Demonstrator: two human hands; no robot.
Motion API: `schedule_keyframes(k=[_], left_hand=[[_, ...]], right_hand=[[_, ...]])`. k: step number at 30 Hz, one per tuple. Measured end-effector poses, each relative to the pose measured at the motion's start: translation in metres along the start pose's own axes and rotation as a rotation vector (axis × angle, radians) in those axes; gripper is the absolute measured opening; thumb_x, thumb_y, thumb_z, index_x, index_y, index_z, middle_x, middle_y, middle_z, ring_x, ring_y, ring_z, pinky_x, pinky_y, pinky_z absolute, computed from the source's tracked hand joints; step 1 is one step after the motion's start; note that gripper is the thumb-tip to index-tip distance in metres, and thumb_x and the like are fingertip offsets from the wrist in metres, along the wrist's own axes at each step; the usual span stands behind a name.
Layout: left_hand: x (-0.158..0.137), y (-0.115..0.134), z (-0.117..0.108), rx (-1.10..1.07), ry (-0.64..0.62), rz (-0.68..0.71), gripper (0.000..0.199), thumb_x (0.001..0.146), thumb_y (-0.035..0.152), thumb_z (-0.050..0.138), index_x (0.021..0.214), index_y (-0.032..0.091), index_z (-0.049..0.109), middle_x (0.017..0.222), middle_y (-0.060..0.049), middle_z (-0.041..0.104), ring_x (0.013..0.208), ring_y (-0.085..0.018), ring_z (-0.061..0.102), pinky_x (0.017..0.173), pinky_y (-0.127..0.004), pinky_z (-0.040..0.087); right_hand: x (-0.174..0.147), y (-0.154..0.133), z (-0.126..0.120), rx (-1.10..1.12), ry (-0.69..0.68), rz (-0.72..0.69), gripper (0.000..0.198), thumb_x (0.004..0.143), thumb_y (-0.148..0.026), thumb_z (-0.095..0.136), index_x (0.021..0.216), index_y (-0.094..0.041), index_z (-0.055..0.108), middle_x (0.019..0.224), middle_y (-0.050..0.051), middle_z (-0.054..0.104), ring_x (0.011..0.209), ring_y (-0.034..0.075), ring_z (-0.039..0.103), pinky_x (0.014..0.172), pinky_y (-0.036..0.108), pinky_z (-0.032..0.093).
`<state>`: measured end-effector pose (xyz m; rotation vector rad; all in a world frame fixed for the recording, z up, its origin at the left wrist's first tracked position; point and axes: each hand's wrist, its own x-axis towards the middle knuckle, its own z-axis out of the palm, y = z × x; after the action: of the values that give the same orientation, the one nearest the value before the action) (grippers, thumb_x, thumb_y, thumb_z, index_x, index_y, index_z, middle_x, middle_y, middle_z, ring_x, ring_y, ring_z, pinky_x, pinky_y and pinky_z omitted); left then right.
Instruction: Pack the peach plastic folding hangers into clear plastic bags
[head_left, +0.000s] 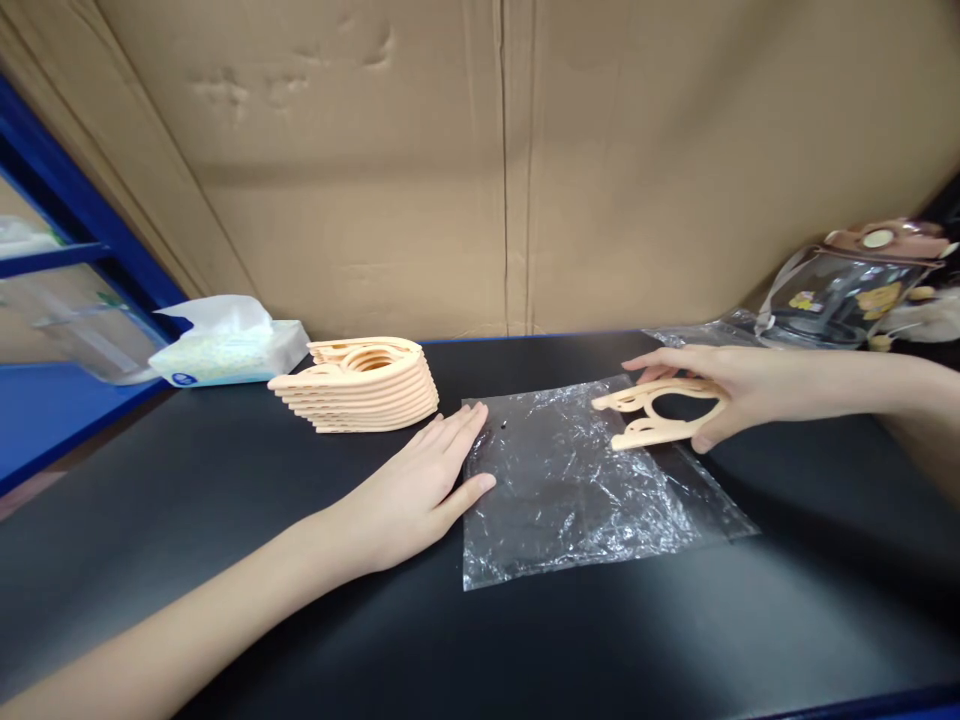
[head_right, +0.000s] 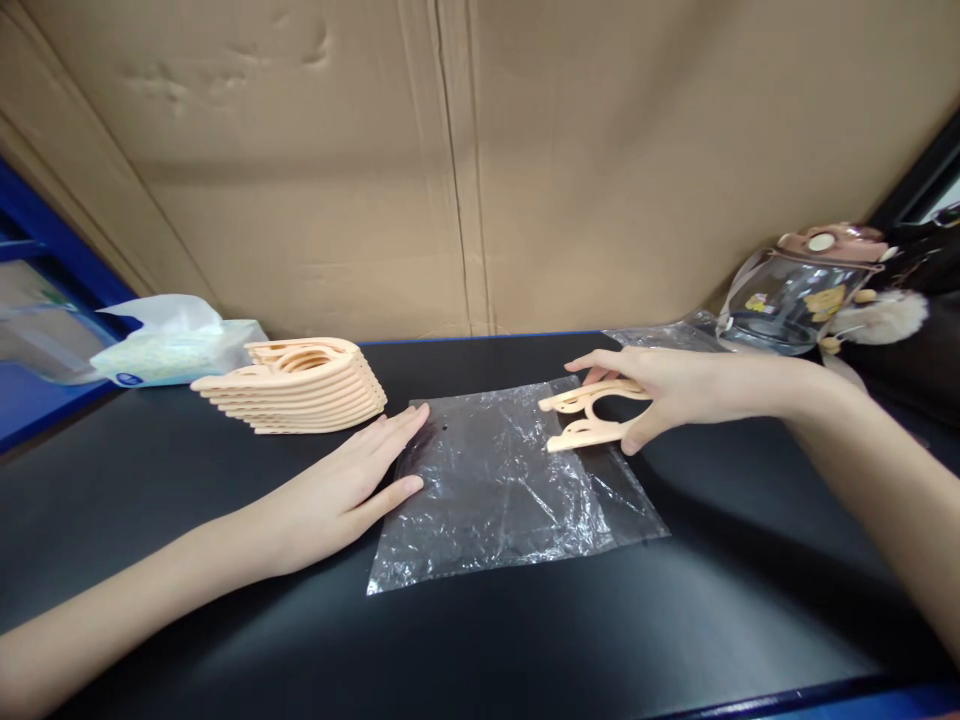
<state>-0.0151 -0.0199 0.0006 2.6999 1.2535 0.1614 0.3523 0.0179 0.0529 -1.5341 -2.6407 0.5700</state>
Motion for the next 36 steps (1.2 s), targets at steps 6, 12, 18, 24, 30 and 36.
schedule_keyframes(k=[6,12,18,24,30,36], left_hand=[[0.0,0.001,-0.001,-0.009,0.003,0.014,0.068,0.099,0.053,0.024,0.149,0.007,0.019,0.155,-0.015,0.021,0.144,-0.027,0.019,0.116,-0.049,0.024],[0.001,0.0,0.001,-0.008,-0.004,-0.015,0.071,0.098,0.055,0.024,0.15,0.007,0.018,0.156,-0.014,0.019,0.144,-0.027,0.018,0.116,-0.049,0.023],[0.001,0.0,0.002,-0.01,-0.008,-0.031,0.073,0.097,0.056,0.023,0.15,0.007,0.017,0.156,-0.013,0.018,0.144,-0.028,0.018,0.116,-0.049,0.022],[0.001,-0.002,0.004,-0.019,0.014,-0.042,0.075,0.096,0.058,0.025,0.151,0.009,0.012,0.156,-0.014,0.017,0.144,-0.027,0.019,0.116,-0.047,0.023],[0.002,0.0,0.001,-0.022,0.036,-0.022,0.073,0.097,0.055,0.027,0.151,0.008,0.014,0.155,-0.016,0.02,0.143,-0.027,0.023,0.116,-0.046,0.024],[0.002,0.002,0.0,0.005,0.026,-0.022,0.068,0.097,0.053,0.03,0.149,0.01,0.022,0.156,-0.015,0.021,0.143,-0.028,0.02,0.115,-0.048,0.025]], right_hand=[[0.011,-0.029,0.016,0.121,-0.01,-0.049,0.083,0.07,-0.046,0.074,0.143,-0.033,0.036,0.138,0.005,0.051,0.122,0.032,0.05,0.098,0.042,0.044],[0.03,-0.041,0.042,0.241,0.131,-0.167,0.099,0.067,-0.048,0.075,0.148,-0.028,0.022,0.135,0.008,0.049,0.121,0.026,0.048,0.101,0.042,0.041],[0.024,-0.03,0.028,0.139,0.038,-0.048,0.098,0.066,-0.048,0.075,0.148,-0.027,0.025,0.12,0.007,0.059,0.111,0.029,0.054,0.095,0.042,0.043],[0.03,-0.024,0.036,0.246,0.077,-0.062,0.087,0.073,-0.05,0.07,0.145,-0.024,0.03,0.098,0.004,0.065,0.089,0.022,0.058,0.082,0.038,0.047],[0.041,-0.038,0.058,0.349,0.249,-0.109,0.08,0.071,-0.046,0.072,0.139,-0.024,0.037,0.097,0.004,0.067,0.08,0.02,0.057,0.078,0.039,0.045],[0.046,-0.039,0.066,0.408,0.339,-0.133,0.069,0.072,-0.046,0.072,0.131,-0.024,0.042,0.098,0.005,0.068,0.077,0.02,0.056,0.074,0.039,0.044]])
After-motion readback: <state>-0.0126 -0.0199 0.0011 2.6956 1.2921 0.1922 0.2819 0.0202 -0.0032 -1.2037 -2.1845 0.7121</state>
